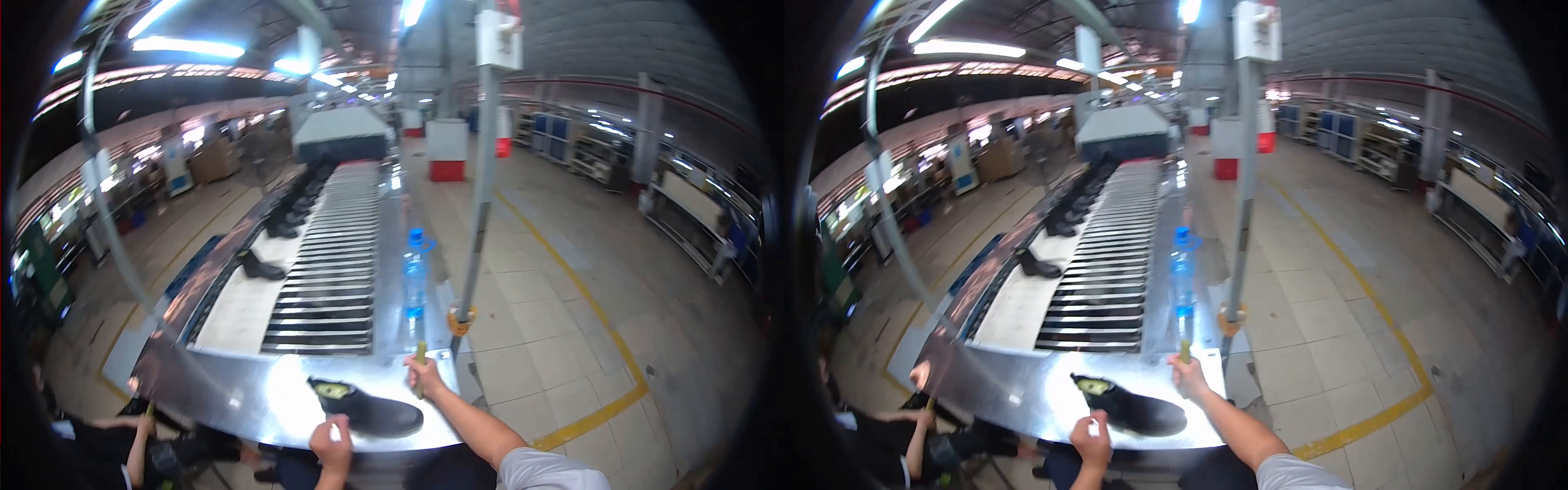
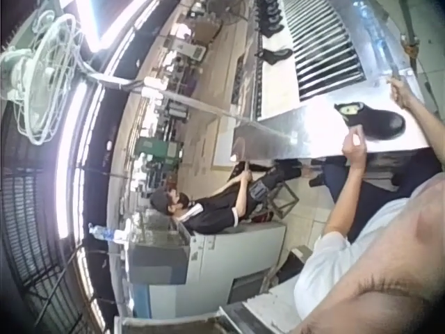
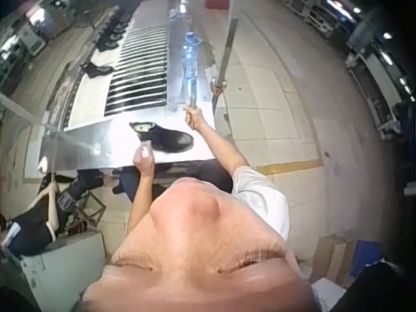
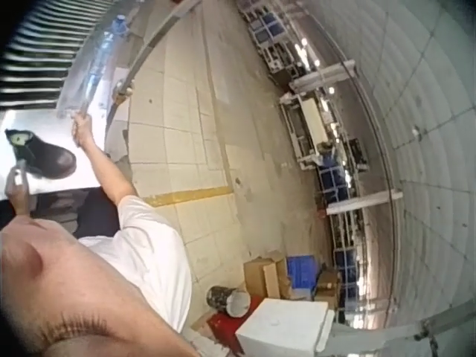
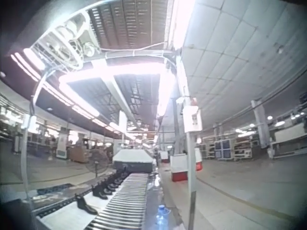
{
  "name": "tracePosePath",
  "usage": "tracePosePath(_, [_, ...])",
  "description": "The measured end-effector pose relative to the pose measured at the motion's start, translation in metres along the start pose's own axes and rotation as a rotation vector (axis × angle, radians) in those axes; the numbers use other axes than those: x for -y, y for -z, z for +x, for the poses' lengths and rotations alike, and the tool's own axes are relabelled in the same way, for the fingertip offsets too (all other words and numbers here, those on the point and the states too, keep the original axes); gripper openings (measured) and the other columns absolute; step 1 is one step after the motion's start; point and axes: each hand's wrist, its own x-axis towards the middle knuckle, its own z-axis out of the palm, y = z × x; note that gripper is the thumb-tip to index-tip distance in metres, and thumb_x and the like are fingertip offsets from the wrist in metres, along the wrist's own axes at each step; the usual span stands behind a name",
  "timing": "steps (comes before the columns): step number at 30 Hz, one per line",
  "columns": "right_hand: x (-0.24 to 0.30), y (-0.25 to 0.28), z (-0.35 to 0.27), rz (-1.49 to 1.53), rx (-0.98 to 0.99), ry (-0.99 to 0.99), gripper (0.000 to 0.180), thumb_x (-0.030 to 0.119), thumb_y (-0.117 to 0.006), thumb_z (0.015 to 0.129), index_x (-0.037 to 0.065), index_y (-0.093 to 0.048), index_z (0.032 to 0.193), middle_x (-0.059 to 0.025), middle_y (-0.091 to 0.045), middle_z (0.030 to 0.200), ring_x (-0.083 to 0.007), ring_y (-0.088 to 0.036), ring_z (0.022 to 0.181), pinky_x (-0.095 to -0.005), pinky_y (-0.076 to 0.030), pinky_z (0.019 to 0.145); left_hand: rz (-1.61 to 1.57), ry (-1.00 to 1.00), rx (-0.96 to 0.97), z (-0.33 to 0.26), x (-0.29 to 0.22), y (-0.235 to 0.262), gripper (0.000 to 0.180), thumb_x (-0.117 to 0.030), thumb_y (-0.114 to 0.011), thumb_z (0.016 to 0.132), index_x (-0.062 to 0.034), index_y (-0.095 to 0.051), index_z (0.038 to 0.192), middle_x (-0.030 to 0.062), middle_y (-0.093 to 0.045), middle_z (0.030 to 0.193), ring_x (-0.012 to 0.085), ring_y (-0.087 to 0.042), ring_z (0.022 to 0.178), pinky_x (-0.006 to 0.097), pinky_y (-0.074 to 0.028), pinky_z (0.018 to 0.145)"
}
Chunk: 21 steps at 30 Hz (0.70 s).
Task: Cleaning and polishing black boots at a factory workstation.
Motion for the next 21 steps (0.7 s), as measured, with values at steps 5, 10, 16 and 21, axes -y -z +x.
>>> tracePosePath(5, [0.000,0.008,-0.009,-0.085,-0.095,0.054,0.025,0.028,-0.074,0.092,0.008,-0.061,0.089,0.0008,-0.051,0.058,-0.0107,-0.048,0.043,-0.0281,-0.039,0.039,-0.359,0.443,0.171,0.055,0.054,0.015,0.103,-0.016,-0.087,0.080,-0.0029,-0.024,0.161,0.0222,-0.049,0.149,0.0338,-0.045,0.138,0.043,-0.034,0.117])
tracePosePath(10, [-0.011,-0.006,-0.010,-0.117,-0.063,0.118,0.028,0.028,-0.073,0.093,0.002,-0.062,0.093,-0.0031,-0.052,0.059,-0.0141,-0.051,0.044,-0.0296,-0.042,0.042,-0.384,0.440,0.506,0.051,0.073,0.009,0.087,-0.044,-0.086,0.081,-0.0011,-0.050,0.147,0.0201,-0.054,0.147,0.0317,-0.056,0.132,0.039,-0.050,0.104])
tracePosePath(16, [-0.019,-0.005,-0.005,-0.036,-0.060,0.124,0.027,0.026,-0.073,0.095,0.003,-0.061,0.095,-0.0032,-0.054,0.063,-0.0133,-0.053,0.049,-0.0291,-0.044,0.045,0.215,0.352,0.662,0.078,0.014,0.059,0.073,-0.059,-0.088,0.070,0.0001,-0.068,0.108,0.0186,-0.072,0.103,0.0331,-0.072,0.097,0.040,-0.056,0.086])
tracePosePath(21, [-0.021,-0.017,0.011,-0.198,-0.159,0.126,0.026,0.027,-0.073,0.096,0.004,-0.060,0.092,-0.0009,-0.051,0.060,-0.0121,-0.049,0.044,-0.0279,-0.040,0.041,0.008,0.209,0.455,0.017,0.031,0.059,0.058,-0.045,-0.087,0.078,-0.0009,-0.066,0.110,0.0155,-0.065,0.114,0.0311,-0.066,0.106,0.037,-0.052,0.092])
